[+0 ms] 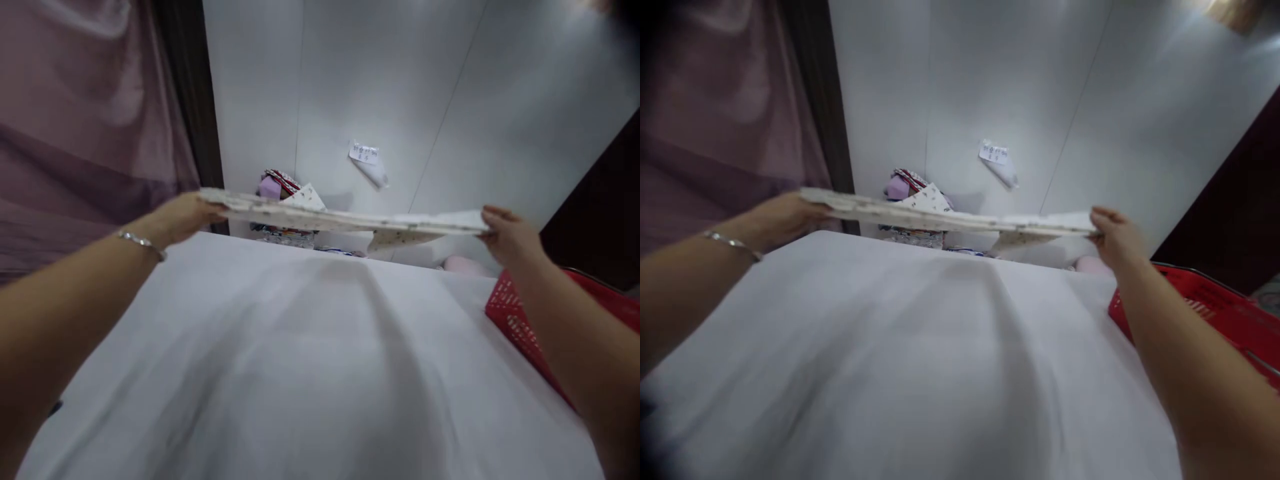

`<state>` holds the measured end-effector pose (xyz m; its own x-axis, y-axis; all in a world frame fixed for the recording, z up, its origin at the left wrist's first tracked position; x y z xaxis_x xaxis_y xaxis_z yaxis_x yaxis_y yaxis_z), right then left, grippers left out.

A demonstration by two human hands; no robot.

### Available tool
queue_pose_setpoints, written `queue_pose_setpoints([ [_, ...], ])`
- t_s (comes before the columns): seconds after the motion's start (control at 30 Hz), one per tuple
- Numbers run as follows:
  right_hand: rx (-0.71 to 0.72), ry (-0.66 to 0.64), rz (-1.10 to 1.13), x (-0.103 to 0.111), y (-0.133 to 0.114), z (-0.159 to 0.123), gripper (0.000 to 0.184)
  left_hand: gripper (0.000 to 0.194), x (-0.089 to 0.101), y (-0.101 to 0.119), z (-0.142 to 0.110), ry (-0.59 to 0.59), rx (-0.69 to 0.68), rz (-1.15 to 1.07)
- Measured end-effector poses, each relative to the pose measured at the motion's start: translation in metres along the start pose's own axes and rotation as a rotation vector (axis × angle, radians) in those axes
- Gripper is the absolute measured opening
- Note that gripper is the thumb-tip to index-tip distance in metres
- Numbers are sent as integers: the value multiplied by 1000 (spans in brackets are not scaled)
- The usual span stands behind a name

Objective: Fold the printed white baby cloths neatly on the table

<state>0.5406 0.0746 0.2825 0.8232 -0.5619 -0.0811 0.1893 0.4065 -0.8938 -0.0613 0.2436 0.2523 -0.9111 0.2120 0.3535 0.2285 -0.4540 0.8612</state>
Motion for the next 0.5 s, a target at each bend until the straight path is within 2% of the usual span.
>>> queue_pose_setpoints([
  [0.1, -248, -53, -143, 19, 66, -93, 15, 52, -28, -66, -57, -151, 78, 222],
  [0.17, -415, -65, -201, 31, 117, -156, 16, 56, -48, -110, -102, -244, 196, 289],
  [0.23, -588, -68, -232, 42, 163, -216, 13, 62, -70, -144, -146, -352, 292, 337],
  [0.27, -658, -75, -249, 46, 181, -241, 11, 65, -78, -154, -165, -381, 303, 350],
  [0.3, -704, -75, -255, 51, 194, -261, 10, 69, -83, -159, -179, -362, 284, 365],
  [0.37, -724, -77, -230, 59, 205, -289, 13, 71, -84, -159, -201, -310, 258, 399],
  [0.43, -682, -76, -200, 69, 199, -303, 21, 67, -78, -152, -216, -266, 230, 426],
  [0.5, -638, -66, -195, 81, 186, -314, 30, 59, -71, -145, -230, -270, 193, 430],
])
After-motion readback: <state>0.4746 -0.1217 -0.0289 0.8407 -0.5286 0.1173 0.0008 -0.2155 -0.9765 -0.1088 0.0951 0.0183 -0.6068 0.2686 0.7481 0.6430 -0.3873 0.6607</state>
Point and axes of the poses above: each hand's wrist, its own z-axis towards the middle knuckle, its own x-axis out of the back of the hand, y = z × x, the point moved 6 cm from there along z, towards the middle knuckle, and after that the axes turned 6 degrees about -y, right-handed, at the moved point
